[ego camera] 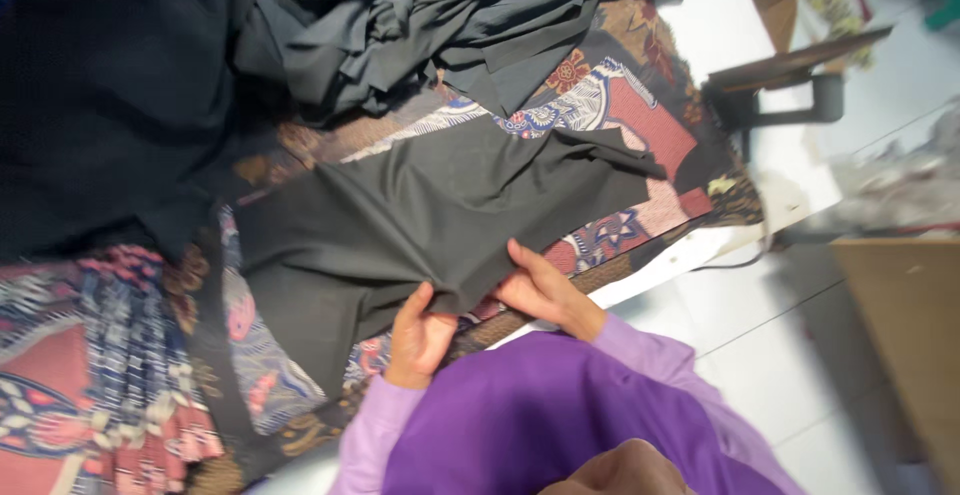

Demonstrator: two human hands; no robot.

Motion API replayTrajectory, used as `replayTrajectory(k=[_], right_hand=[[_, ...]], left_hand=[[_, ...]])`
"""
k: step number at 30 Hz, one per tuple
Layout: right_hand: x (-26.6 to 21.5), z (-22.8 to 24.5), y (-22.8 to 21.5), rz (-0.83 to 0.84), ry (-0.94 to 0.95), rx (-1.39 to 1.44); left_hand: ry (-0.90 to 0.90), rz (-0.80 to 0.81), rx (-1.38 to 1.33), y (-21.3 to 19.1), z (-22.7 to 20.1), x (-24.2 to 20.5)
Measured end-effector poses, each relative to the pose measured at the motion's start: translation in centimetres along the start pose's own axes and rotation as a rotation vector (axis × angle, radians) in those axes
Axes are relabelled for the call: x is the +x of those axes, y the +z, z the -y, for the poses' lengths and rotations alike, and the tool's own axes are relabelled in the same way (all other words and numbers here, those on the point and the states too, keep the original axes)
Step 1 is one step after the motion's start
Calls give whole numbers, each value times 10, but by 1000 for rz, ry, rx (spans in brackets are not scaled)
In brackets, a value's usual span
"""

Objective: The person irons several pieces of dark grey fabric on a patterned ironing board. They repeatedly unfold, smooth, and press each piece with an iron, then fold and stack them on the left side of the board.

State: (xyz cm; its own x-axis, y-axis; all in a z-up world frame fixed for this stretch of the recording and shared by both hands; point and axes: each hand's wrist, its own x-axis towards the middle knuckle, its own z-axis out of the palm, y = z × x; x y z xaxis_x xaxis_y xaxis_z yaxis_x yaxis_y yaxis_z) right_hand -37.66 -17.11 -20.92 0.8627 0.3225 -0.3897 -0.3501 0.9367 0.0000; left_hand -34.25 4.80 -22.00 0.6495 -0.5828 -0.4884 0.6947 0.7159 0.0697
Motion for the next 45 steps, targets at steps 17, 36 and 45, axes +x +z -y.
replayTrajectory(k=[17, 36, 45], right_hand=[[-33, 132, 19, -293, -659, -301], [-65, 271, 118, -53, -1015, -807], [-104, 234, 68, -475, -882, -1074]], left_hand=[[424, -50, -158, 9, -88, 6], [890, 51, 484, 107, -237, -102], [836, -732, 983, 47, -195, -151]])
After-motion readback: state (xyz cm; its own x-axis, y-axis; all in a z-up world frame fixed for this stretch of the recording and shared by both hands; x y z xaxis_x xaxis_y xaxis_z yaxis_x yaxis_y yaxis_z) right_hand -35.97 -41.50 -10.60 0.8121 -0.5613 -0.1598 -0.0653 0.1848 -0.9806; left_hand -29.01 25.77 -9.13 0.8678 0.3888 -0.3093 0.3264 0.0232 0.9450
